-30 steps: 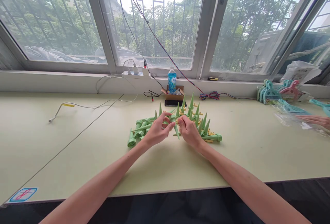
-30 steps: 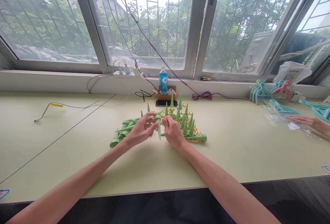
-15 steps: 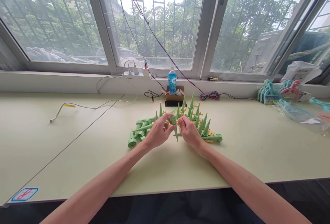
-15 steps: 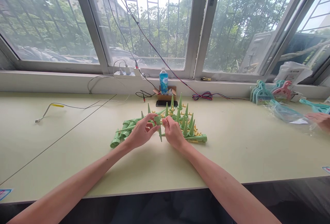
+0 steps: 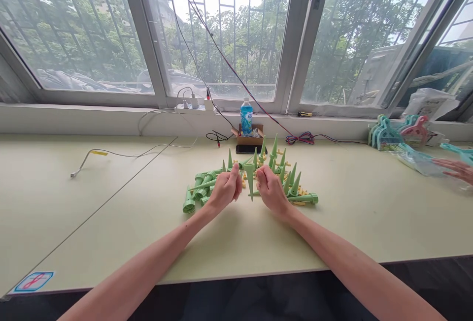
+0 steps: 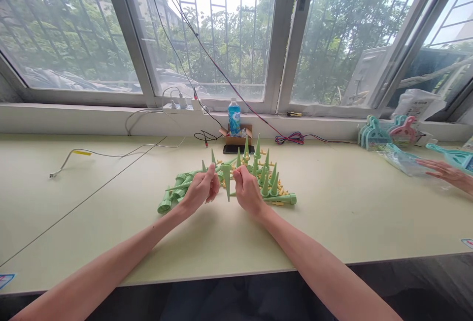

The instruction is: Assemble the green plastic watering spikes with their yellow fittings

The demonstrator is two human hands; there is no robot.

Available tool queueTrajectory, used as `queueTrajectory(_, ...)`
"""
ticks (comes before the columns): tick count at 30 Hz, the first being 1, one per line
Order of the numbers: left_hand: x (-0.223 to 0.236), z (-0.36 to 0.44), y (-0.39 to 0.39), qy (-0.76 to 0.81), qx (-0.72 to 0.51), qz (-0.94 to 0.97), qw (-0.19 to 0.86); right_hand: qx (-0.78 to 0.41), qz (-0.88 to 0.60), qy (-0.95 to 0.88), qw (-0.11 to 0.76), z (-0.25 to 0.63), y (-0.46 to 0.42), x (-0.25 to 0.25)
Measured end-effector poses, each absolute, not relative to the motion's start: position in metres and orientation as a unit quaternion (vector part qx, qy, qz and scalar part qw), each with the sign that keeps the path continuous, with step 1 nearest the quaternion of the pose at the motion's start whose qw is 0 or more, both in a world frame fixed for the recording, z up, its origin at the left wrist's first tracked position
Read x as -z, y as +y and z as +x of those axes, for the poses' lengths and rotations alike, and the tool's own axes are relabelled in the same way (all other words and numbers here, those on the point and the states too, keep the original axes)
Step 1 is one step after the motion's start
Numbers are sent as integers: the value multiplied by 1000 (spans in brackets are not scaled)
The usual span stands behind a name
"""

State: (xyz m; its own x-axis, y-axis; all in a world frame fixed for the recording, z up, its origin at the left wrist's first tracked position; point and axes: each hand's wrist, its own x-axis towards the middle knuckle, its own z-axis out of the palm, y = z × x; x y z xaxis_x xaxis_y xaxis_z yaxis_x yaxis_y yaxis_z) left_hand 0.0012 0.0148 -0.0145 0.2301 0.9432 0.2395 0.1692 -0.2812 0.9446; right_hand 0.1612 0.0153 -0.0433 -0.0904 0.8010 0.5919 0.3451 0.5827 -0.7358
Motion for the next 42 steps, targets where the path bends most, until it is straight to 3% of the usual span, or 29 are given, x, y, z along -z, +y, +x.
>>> queueTrajectory(9, 12, 5, 10, 420, -420, 603, 533, -185, -402, -726, 527, 157, 12, 47)
queueTrajectory(26, 26, 5, 5, 419, -376, 588, 581, -148, -385, -742, 528, 150, 3, 57)
queueTrajectory(42, 31, 6, 4, 416, -394, 595, 564, -150, -375, -748, 527, 151, 2, 57)
